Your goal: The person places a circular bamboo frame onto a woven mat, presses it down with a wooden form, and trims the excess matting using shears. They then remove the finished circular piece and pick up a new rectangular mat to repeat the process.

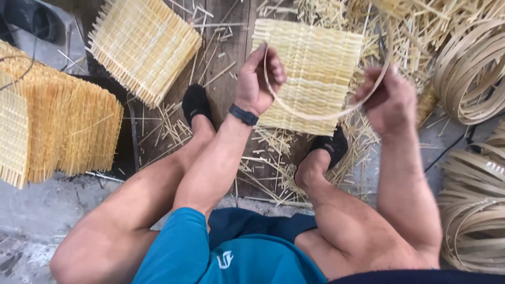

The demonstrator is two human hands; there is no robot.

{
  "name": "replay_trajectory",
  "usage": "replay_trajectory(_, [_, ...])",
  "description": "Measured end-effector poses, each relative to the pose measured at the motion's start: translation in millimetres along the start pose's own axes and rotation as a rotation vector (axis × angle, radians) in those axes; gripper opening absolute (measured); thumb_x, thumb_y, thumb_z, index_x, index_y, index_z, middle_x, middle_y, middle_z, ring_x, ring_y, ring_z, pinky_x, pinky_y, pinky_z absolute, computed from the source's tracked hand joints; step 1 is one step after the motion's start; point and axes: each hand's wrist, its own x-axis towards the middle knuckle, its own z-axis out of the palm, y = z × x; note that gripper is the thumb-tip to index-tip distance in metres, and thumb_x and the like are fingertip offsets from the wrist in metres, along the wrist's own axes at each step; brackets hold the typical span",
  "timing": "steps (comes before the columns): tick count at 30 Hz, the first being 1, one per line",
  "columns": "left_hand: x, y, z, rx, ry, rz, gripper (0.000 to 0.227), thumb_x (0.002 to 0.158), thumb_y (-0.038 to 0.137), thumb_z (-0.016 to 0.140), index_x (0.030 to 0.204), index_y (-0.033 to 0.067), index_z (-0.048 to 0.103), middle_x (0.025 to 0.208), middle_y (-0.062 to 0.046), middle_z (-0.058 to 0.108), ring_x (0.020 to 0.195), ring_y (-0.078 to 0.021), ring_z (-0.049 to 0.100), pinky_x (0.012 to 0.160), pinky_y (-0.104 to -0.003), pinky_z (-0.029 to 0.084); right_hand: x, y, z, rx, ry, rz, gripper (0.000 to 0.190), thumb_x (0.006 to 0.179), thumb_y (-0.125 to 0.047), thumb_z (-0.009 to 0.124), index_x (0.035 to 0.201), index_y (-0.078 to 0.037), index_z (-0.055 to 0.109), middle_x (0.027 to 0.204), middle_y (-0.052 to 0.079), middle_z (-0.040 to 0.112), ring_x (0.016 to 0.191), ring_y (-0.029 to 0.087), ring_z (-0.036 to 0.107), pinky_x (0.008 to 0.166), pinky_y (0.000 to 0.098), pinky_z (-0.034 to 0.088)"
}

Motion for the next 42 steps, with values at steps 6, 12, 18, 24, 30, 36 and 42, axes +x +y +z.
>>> replay_trajectory(6, [-1,16,17,0.31,0.02,-0.246,0.032,0.094,0.034,0.066,0.085,0.0033,0.068,0.061,0.001,0.058,0.048,-0.007,0.048,0.045,-0.022,0.039,-6,34,-22,0.284,-0.109,0.146,0.035,0.116,-0.033,0.063,0.101,-0.001,0.066,0.069,0.002,0.051,0.06,0.013,0.046,0.054,0.03,0.037])
replay_trajectory(12, [12,6,6,0.265,0.037,-0.226,0.034,0.096,0.031,0.074,0.074,0.0095,0.059,0.052,0.007,0.045,0.04,-0.0046,0.035,0.036,-0.022,0.026,-2,13,-9,0.078,-0.164,0.221,0.039,0.116,-0.032,0.056,0.096,-0.001,0.069,0.063,-0.002,0.045,0.049,0.008,0.038,0.044,0.0252,0.031])
replay_trajectory(18, [7,13,0,0.122,0.05,-0.121,0.033,0.098,0.035,0.072,0.084,0.0066,0.063,0.057,0.005,0.048,0.044,-0.0061,0.037,0.039,-0.023,0.027,-18,-54,23,-0.304,-0.003,0.205,0.028,0.11,-0.022,0.049,0.121,0.0,0.064,0.09,0.006,0.068,0.072,0.014,0.068,0.065,0.0295,0.063])
replay_trajectory(24, [4,-5,-20,0.132,0.14,0.131,0.018,0.084,0.024,0.076,0.096,0.0125,0.07,0.06,0.004,0.054,0.045,-0.0062,0.045,0.037,-0.023,0.036,-18,-66,47,-0.796,0.096,0.223,0.03,0.101,-0.007,0.059,0.129,0.0,0.05,0.1,0.015,0.073,0.081,0.018,0.076,0.069,0.0288,0.061])
replay_trajectory(30, [25,-15,-97,1.061,0.375,0.442,0.016,0.08,0.017,0.08,0.093,0.0077,0.08,0.075,-0.001,0.076,0.06,-0.0084,0.068,0.053,-0.027,0.054,26,42,24,-0.855,0.219,0.183,0.021,0.089,-0.003,0.073,0.11,-0.002,0.072,0.098,0.013,0.072,0.075,0.015,0.074,0.068,0.0263,0.061])
replay_trajectory(36, [22,-26,-121,1.628,0.375,0.582,0.014,0.072,0.018,0.084,0.084,0.0112,0.082,0.076,-0.012,0.075,0.067,-0.0261,0.072,0.064,-0.038,0.056,31,115,12,-0.983,0.398,-0.14,0.017,0.08,-0.006,0.079,0.097,-0.008,0.082,0.086,0.008,0.077,0.073,0.016,0.074,0.069,0.0287,0.061])
replay_trajectory(42, [27,-25,-118,1.601,0.516,0.467,0.008,0.075,0.02,0.083,0.077,0.0121,0.081,0.071,-0.013,0.074,0.065,-0.0273,0.073,0.065,-0.038,0.057,30,109,8,-1.021,0.311,-0.385,0.017,0.081,-0.007,0.085,0.097,-0.002,0.082,0.079,0.016,0.077,0.07,0.021,0.075,0.072,0.035,0.059])
